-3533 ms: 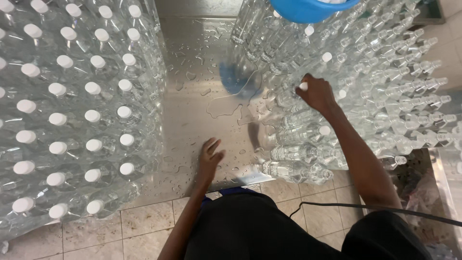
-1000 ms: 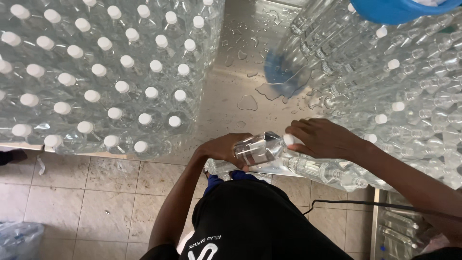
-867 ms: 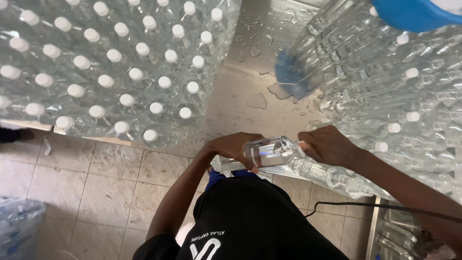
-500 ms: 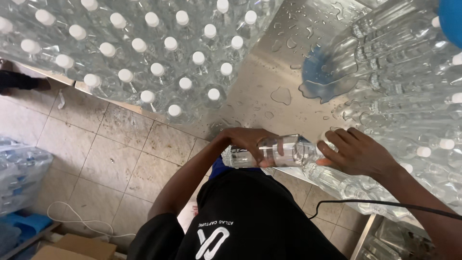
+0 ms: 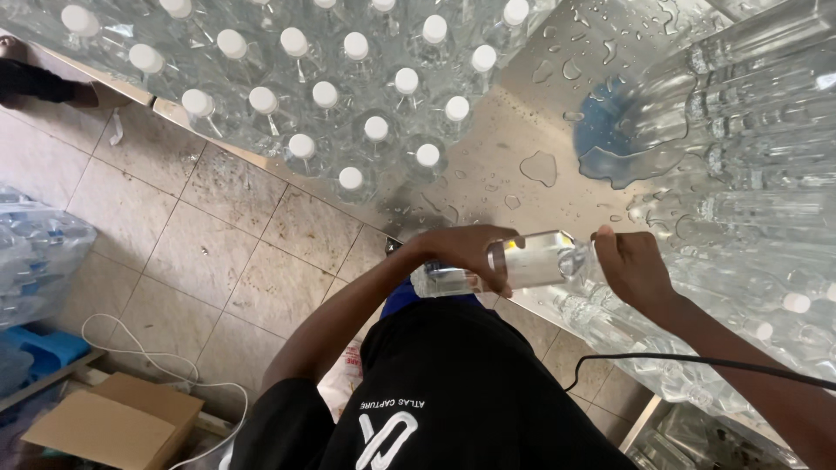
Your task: The person repeatedly picks up clear plastic bottles from a large stack on the left and secures white caps onto them. The capped bottles are then placed into a stack on the right side of the workspace. The person also briefly moves a blue bucket filled with caps.
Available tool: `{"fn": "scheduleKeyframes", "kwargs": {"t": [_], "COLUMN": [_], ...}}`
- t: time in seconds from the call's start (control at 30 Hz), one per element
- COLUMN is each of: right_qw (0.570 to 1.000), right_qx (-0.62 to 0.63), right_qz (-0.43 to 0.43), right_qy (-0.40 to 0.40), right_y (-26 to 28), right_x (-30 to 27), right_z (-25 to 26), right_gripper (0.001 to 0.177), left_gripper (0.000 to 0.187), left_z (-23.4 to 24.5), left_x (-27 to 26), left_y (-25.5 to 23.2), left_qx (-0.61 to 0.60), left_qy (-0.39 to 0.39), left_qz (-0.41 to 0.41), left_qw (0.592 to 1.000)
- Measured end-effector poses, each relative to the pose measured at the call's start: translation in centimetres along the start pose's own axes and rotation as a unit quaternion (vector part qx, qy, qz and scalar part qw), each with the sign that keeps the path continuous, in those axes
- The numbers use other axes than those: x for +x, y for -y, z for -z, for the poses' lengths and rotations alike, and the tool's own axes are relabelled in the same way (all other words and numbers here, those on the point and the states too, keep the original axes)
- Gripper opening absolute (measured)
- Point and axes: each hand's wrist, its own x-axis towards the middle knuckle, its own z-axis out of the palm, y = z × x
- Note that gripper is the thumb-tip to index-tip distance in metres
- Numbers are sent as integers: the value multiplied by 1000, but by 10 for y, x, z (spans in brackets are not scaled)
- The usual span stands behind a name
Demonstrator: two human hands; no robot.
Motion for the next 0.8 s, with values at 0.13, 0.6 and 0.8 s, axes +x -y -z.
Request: {"fn": "scheduleKeyframes", "kwargs": {"t": [0.13,0.6,0.8], "right_qw": [800,978,978], "right_qx": [355,144,-30], "right_qz": [-452,-112,205], "right_qy": [173,98,-35], "right_y": [-18,122,180], "right_x": [14,58,95], "right_z": [-49,-62,-126], "right_gripper": [55,46,38], "left_gripper": [111,97,103], "left_z": [-37,-44,-62], "left_x": [21,-54,-81], "left_y": [35,122,120], "left_qx": [513,340,217], "left_qy": [-232,-539,-738], "left_qz": [127,-52,14], "left_qw": [817,769,639]}}
